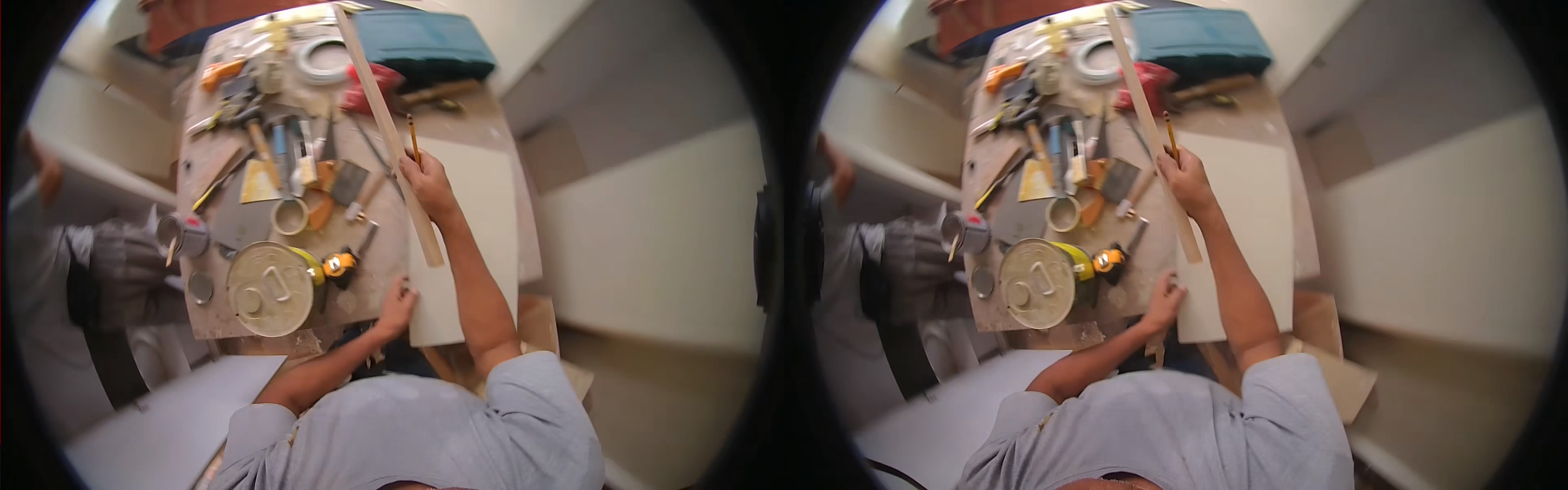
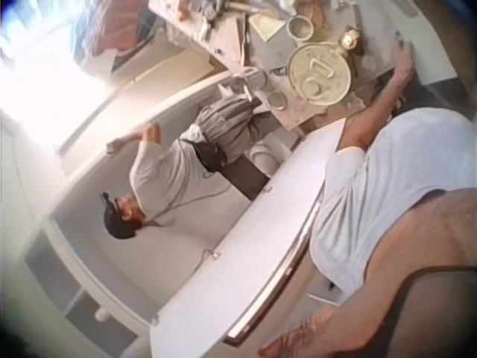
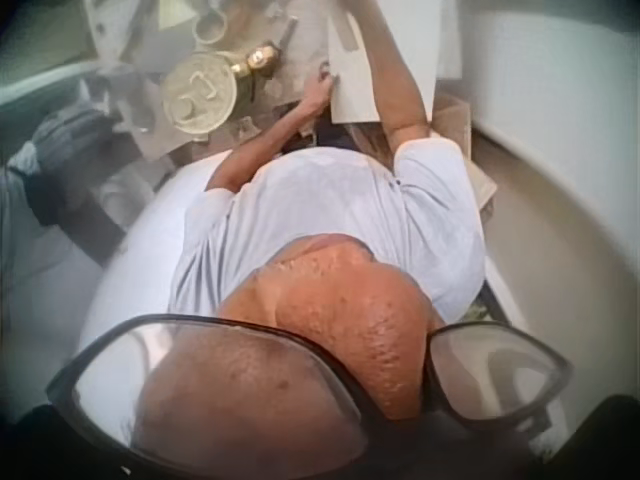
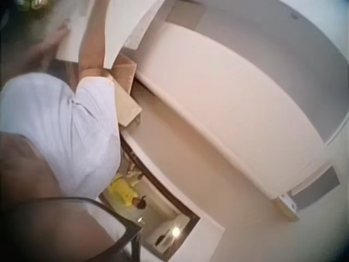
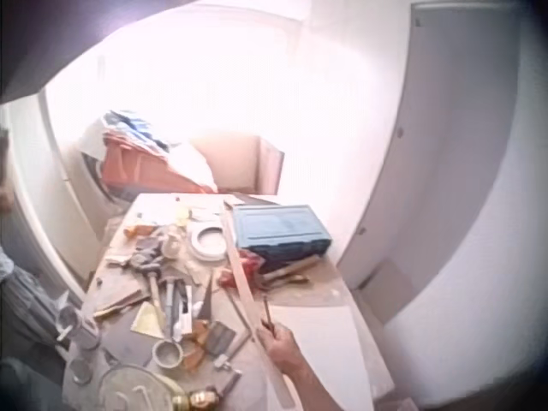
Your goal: The person marks a laminate sheet with a pencil, trims the edge with a scraper tool, and then applies the sheet to the curved surface of a cabinet side.
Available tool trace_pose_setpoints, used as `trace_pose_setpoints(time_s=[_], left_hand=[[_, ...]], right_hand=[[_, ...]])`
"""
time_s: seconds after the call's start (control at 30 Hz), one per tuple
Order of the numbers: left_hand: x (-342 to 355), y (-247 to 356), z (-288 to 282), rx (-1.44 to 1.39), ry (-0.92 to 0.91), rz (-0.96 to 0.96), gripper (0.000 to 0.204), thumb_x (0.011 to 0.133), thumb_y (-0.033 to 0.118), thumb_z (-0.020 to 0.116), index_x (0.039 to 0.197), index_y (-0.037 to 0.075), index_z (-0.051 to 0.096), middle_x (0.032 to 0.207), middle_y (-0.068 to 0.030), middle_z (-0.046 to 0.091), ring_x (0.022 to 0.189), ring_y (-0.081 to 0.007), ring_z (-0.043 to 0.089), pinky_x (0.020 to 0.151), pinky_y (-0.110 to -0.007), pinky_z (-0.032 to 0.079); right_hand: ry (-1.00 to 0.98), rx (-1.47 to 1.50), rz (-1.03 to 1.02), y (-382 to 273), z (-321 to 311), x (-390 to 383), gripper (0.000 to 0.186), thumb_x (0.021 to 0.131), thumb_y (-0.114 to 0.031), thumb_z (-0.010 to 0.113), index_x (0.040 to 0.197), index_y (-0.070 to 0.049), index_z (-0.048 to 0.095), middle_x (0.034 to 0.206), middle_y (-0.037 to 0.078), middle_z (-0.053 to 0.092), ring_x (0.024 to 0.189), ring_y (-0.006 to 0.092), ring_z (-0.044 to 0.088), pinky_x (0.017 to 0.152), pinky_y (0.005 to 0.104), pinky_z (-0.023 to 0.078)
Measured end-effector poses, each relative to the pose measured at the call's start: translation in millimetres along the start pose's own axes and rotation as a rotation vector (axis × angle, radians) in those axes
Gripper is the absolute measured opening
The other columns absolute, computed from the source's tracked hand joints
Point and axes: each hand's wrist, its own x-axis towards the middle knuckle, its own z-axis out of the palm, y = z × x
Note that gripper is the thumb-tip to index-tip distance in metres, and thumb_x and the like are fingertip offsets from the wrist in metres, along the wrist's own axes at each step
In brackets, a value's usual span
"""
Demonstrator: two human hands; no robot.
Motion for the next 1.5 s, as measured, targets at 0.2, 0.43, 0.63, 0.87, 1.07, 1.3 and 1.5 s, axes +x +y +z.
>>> trace_pose_setpoints(time_s=[0.2, 0.43, 0.63, 0.87, 1.07, 1.3, 1.5], left_hand=[[-16.5, 46.1, -102.1, 0.138, 0.053, 0.093, 0.040, 0.101, 0.011, 0.057, 0.140, 0.004, 0.047, 0.106, -0.0111, 0.066, 0.089, -0.0162, 0.061, 0.077, -0.032, 0.051], [80.5, 95.3, -98.8, 0.421, 0.081, 0.213, 0.036, 0.101, 0.012, 0.056, 0.134, -0.003, 0.056, 0.106, -0.0128, 0.069, 0.091, -0.0177, 0.063, 0.081, -0.033, 0.052], [67.2, 107.0, -122.9, 0.762, 0.224, 0.366, 0.033, 0.101, 0.010, 0.054, 0.131, -0.002, 0.061, 0.103, -0.0122, 0.070, 0.090, -0.0160, 0.064, 0.081, -0.033, 0.052], [36.7, 68.0, -161.2, 0.438, 0.375, 0.371, 0.035, 0.099, 0.009, 0.055, 0.130, -0.007, 0.060, 0.112, -0.0148, 0.071, 0.100, -0.0197, 0.066, 0.091, -0.032, 0.051], [57.8, 89.5, -135.4, 0.625, 0.462, 0.237, 0.039, 0.098, 0.010, 0.056, 0.133, -0.006, 0.059, 0.111, -0.0154, 0.071, 0.098, -0.0201, 0.067, 0.089, -0.032, 0.051], [25.8, 112.1, -67.3, 1.480, 0.525, 0.718, 0.052, 0.095, 0.022, 0.070, 0.141, 0.001, 0.057, 0.133, -0.0267, 0.059, 0.122, -0.0374, 0.057, 0.102, -0.047, 0.046], [98.6, 143.2, 49.8, 1.311, -0.097, 0.576, 0.072, 0.097, 0.048, 0.067, 0.153, 0.009, 0.046, 0.151, -0.0286, 0.044, 0.141, -0.0431, 0.043, 0.116, -0.048, 0.038]], right_hand=[[0.336, 0.457, 0.088, 7.6, -75.2, -251.9, 0.035, 0.108, -0.024, 0.053, 0.134, -0.001, 0.060, 0.097, 0.002, 0.067, 0.085, 0.0108, 0.062, 0.078, 0.0274, 0.051], [0.697, 0.162, 0.151, 85.0, -57.4, -350.7, 0.029, 0.110, -0.032, 0.051, 0.102, -0.005, 0.060, 0.079, -0.001, 0.061, 0.072, 0.0080, 0.056, 0.068, 0.0282, 0.047], [0.703, 0.304, 0.235, 158.4, -14.7, -347.1, 0.038, 0.111, -0.035, 0.045, 0.092, -0.005, 0.060, 0.076, 0.003, 0.065, 0.069, 0.0129, 0.057, 0.068, 0.0315, 0.047], [0.621, 0.277, 0.264, 181.8, -25.6, -342.9, 0.046, 0.111, -0.036, 0.046, 0.083, -0.003, 0.062, 0.073, 0.005, 0.064, 0.066, 0.0142, 0.056, 0.067, 0.0346, 0.047], [0.551, 0.189, 0.258, 196.8, -42.0, -321.6, 0.042, 0.110, -0.034, 0.047, 0.095, 0.000, 0.065, 0.076, 0.007, 0.065, 0.067, 0.0191, 0.059, 0.067, 0.0375, 0.048], [0.462, 0.041, 0.239, 202.2, -58.7, -279.8, 0.043, 0.109, -0.036, 0.049, 0.105, 0.005, 0.064, 0.086, 0.023, 0.068, 0.082, 0.0383, 0.066, 0.075, 0.0463, 0.051], [0.354, -0.119, 0.227, 175.0, -62.6, -257.0, 0.046, 0.108, -0.037, 0.050, 0.113, 0.006, 0.066, 0.097, 0.034, 0.069, 0.098, 0.0522, 0.066, 0.082, 0.0534, 0.052]])
